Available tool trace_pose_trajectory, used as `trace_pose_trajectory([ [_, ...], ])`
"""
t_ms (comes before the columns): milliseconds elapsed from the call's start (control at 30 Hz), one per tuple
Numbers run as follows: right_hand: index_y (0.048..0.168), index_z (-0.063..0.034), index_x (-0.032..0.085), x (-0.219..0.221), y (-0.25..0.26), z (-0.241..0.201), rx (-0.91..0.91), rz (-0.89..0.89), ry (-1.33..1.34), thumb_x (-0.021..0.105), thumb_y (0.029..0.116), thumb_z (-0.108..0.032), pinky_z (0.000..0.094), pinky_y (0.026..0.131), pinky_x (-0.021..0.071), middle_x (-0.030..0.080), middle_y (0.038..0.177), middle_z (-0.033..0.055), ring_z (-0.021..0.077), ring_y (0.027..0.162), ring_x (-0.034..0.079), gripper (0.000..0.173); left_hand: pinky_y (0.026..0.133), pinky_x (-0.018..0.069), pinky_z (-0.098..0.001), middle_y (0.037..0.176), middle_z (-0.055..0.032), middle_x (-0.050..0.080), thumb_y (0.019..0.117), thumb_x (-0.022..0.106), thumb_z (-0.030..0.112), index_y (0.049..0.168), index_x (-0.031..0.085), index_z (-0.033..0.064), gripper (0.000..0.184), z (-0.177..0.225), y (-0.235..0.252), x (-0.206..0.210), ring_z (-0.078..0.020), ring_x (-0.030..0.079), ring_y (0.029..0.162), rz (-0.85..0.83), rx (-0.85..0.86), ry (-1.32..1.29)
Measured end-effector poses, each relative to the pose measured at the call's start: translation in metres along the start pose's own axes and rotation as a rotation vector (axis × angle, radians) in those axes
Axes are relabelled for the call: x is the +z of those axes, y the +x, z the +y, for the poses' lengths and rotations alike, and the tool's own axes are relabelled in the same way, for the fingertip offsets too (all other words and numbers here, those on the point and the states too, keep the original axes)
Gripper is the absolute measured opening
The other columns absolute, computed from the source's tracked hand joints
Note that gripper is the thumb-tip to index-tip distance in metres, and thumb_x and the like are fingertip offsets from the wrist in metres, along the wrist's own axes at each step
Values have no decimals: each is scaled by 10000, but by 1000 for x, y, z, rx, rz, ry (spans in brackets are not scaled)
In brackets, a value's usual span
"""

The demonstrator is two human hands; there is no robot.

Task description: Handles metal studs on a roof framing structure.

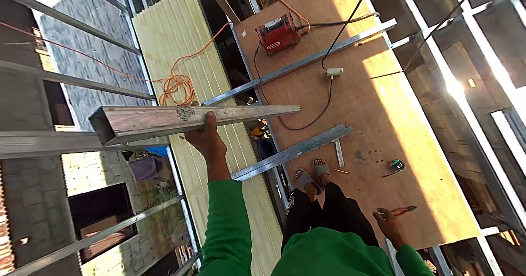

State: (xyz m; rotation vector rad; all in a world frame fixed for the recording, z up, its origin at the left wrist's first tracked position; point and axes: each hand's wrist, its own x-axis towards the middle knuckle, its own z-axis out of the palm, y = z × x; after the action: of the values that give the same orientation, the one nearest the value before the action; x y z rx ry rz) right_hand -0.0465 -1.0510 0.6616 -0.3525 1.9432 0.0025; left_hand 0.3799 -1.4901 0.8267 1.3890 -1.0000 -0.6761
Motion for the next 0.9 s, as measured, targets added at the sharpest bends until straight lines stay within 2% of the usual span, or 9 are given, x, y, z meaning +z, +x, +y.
trace_pose_trajectory([
  [100,1409,14,549,-5,3,-6,-34,-24,1,597,1049,-279,616,988,492,649,1285,285,433,1169,643,468,963,591,-472,1418,-84,602,904,764,223,1479,462,99,662,9,-4,-3,-239,636,1228,-83,-41,28],
  [233,1409,38,541,-25,-2,-32,-138,-14,-31,583,1048,-264,621,951,506,653,1258,305,446,1121,655,472,989,579,-442,1326,-101,656,877,796,140,1418,525,69,609,21,-14,0,-223,663,1176,-124,-75,36],
  [333,1358,52,580,-48,5,-79,-385,106,-51,580,1046,-263,632,959,510,668,1220,305,450,1097,668,444,964,574,-448,1314,-99,668,875,804,172,1388,579,98,565,28,-23,-3,-221,666,1151,-161,-87,136],
  [500,1301,15,641,-69,-64,-240,-871,262,-38,570,1053,-251,571,876,569,717,1120,233,364,968,720,371,975,576,-446,1317,-111,667,893,797,169,1401,567,81,564,33,-40,-2,-225,670,1160,-171,-103,90],
  [600,1309,14,634,-30,-139,-352,-1339,141,22,570,1046,-302,347,739,603,714,1040,153,189,840,705,416,954,586,-444,1220,-110,704,896,800,204,1329,602,55,499,36,-55,6,-208,694,1097,-164,-108,112],
  [700,1400,-4,553,24,-180,-427,-1504,28,103,547,1051,-347,358,661,572,659,950,132,193,746,641,489,919,606,-427,1146,-119,720,891,805,214,1285,610,17,483,35,-76,22,-187,714,1032,-146,-92,152],
  [800,1470,-109,520,59,-191,-455,-1424,3,137,434,1080,-462,479,762,556,641,1057,167,277,863,631,533,924,592,-413,1115,-106,721,890,775,245,1278,619,25,473,38,-93,33,-168,701,1028,-140,-47,191],
  [833,1445,-126,557,66,-194,-455,-1403,15,152,387,1093,-452,510,855,548,648,1132,183,308,980,638,509,948,574,-420,1117,-131,714,904,753,228,1278,607,1,461,42,-98,34,-184,693,1046,-147,-53,219],
  [900,1383,-112,611,76,-197,-451,-1388,64,185,317,1112,-400,508,907,527,623,1131,189,316,1029,615,493,988,553,-409,1133,-157,706,908,751,196,1283,595,-28,464,50,-105,35,-195,683,1081,-154,-57,236],
])
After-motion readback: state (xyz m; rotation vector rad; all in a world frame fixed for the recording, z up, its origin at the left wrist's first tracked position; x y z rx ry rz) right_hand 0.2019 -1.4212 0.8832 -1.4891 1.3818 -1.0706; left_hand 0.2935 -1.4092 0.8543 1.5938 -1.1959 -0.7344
